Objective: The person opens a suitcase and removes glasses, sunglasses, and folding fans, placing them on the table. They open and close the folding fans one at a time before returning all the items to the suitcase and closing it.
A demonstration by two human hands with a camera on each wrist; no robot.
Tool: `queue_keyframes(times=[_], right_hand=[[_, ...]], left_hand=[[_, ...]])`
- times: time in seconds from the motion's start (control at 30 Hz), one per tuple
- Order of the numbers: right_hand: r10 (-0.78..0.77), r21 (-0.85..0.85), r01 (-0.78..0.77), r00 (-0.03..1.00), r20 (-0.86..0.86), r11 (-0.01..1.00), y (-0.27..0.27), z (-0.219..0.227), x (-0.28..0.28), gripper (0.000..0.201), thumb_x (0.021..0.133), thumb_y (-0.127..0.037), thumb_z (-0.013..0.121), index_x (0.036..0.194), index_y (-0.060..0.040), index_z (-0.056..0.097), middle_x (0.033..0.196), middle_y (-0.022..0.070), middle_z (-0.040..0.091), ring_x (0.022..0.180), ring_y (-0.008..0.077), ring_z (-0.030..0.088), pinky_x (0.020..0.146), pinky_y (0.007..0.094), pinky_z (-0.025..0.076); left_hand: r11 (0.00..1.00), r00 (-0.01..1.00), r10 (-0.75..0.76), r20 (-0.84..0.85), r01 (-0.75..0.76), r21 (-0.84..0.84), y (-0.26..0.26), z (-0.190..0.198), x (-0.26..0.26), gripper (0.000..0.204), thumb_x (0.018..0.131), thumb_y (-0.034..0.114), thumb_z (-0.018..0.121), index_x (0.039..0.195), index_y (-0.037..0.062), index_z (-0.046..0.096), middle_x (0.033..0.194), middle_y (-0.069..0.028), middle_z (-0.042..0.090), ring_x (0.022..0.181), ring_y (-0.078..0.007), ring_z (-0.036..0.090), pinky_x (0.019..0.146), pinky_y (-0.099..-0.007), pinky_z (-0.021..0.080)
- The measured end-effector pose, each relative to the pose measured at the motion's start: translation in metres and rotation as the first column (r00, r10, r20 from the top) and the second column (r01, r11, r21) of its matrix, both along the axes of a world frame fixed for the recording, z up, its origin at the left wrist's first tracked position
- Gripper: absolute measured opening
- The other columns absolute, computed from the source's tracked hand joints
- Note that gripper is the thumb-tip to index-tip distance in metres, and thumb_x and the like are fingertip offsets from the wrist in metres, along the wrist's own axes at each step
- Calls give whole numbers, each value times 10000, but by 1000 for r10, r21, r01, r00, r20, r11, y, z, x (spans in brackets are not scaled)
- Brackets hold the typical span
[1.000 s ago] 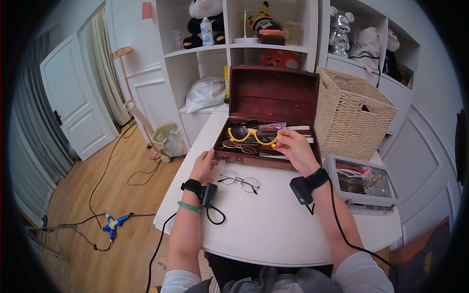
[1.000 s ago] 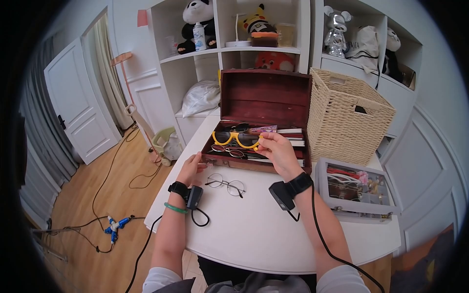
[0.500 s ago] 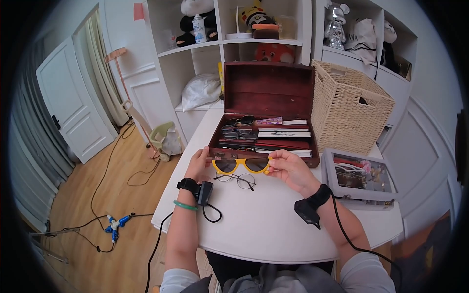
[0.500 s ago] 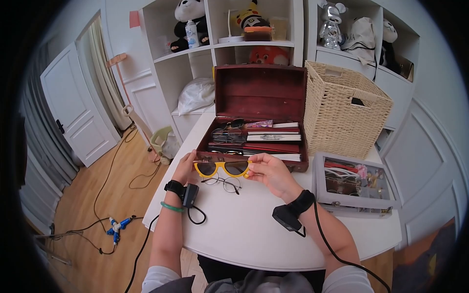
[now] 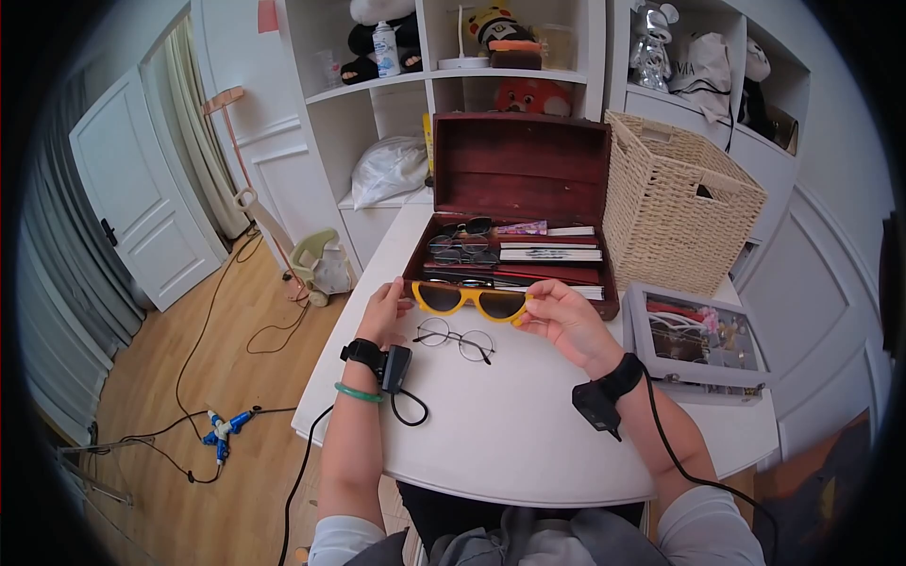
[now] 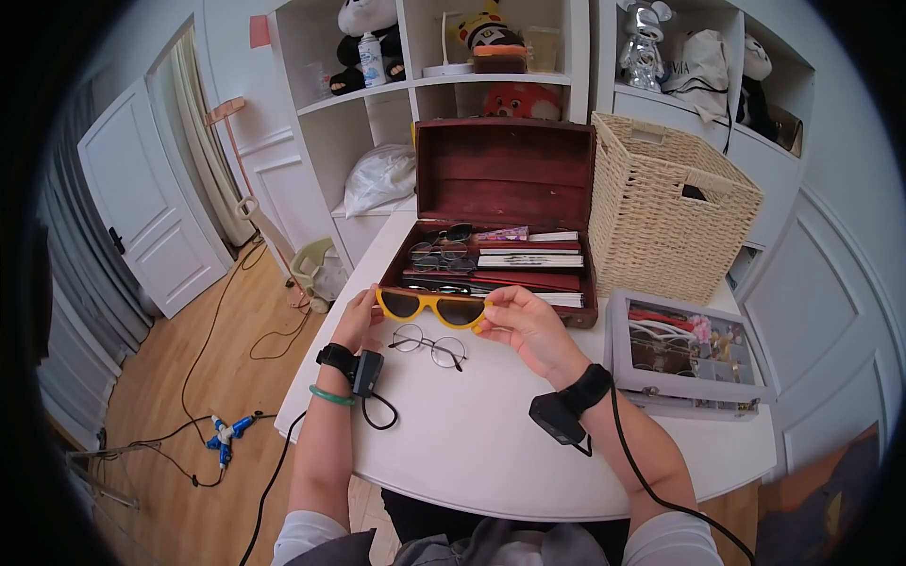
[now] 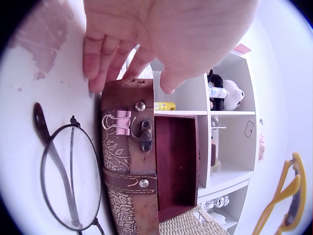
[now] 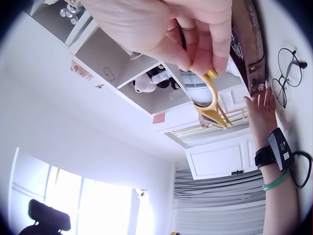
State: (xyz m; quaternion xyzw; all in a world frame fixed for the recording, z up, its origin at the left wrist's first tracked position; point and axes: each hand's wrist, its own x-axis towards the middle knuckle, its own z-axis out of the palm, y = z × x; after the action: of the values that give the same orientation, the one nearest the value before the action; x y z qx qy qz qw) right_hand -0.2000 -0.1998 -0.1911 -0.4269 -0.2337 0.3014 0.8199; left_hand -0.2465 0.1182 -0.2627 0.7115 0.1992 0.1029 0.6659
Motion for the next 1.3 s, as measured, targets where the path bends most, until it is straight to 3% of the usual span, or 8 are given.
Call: queue_keyframes(times=[0.27, 0.4, 0.83, 0.9, 1.0, 1.07, 1.13, 1.3], right_hand=[[183, -396, -170, 983, -6, 902, 12, -26, -8, 168, 839, -42, 601, 994, -11, 543, 875, 71, 597, 796, 147, 621, 748, 281, 538], [175, -542, -91, 979, 106, 835, 15, -41, -4, 148, 850, -30, 587, 989, -7, 540, 875, 66, 608, 778, 130, 629, 711, 254, 546], [166, -655, 312, 811, 560, 689, 10, -48, 9, 249, 834, -232, 633, 806, 13, 599, 649, 69, 602, 542, 126, 586, 525, 260, 451], [135, -626, 348, 794, 592, 697, 10, -46, 11, 266, 838, -246, 628, 792, 14, 598, 646, 69, 604, 544, 128, 587, 526, 267, 452], [3, -530, 415, 785, 619, 739, 10, -40, 12, 280, 847, -258, 620, 759, 7, 599, 633, 62, 605, 556, 129, 594, 529, 277, 452], [-104, -443, 464, 771, 628, 767, 8, -33, 12, 275, 847, -260, 622, 769, 3, 600, 633, 59, 606, 553, 125, 584, 533, 276, 452], [-152, -423, 507, 756, 637, 751, 6, -27, 17, 267, 853, -252, 618, 793, 7, 599, 636, 63, 608, 565, 122, 576, 539, 272, 450], [-468, 67, 728, 364, 805, 682, -4, 15, 8, 160, 862, -154, 595, 859, 6, 597, 796, 89, 612, 644, 140, 576, 556, 259, 454]], left_hand=[[999, 1000, 21, 20, -22, 34, 0, 0, 0, 534, 894, 527, 451, 1154, 67, 525, 1097, -92, 551, 990, -226, 515, 800, -505, 447], [997, 997, 29, 65, -33, 66, -1, 0, 0, 538, 914, 493, 439, 1129, 9, 535, 1082, -110, 574, 945, -206, 575, 823, -334, 452], [998, 996, 41, 74, -44, 44, 2, -2, 2, 506, 924, 440, 458, 1127, -17, 537, 1075, -134, 583, 933, -209, 594, 824, -313, 452], [853, 933, 134, 333, -280, 440, 7, -11, 8, 432, 919, 359, 503, 1120, -20, 543, 1072, -135, 586, 932, -209, 585, 819, -315, 444], [673, 760, 187, 623, -561, 483, -24, 27, -2, 361, 913, 279, 521, 1115, -18, 550, 1033, -125, 604, 932, -195, 574, 816, -310, 434], [740, 784, 153, 601, -494, 456, -48, 50, -18, 331, 921, 248, 503, 1125, -8, 549, 1003, -99, 610, 929, -175, 559, 821, -300, 429], [931, 882, -111, 458, -69, 358, -94, 75, -40, 314, 924, 243, 500, 1105, -7, 560, 986, -83, 606, 928, -165, 550, 819, -300, 432], [764, 803, -570, 175, 439, 473, -221, 95, -66, 303, 931, 224, 471, 1089, -19, 558, 962, -122, 623, 883, -212, 582, 796, -317, 453]])
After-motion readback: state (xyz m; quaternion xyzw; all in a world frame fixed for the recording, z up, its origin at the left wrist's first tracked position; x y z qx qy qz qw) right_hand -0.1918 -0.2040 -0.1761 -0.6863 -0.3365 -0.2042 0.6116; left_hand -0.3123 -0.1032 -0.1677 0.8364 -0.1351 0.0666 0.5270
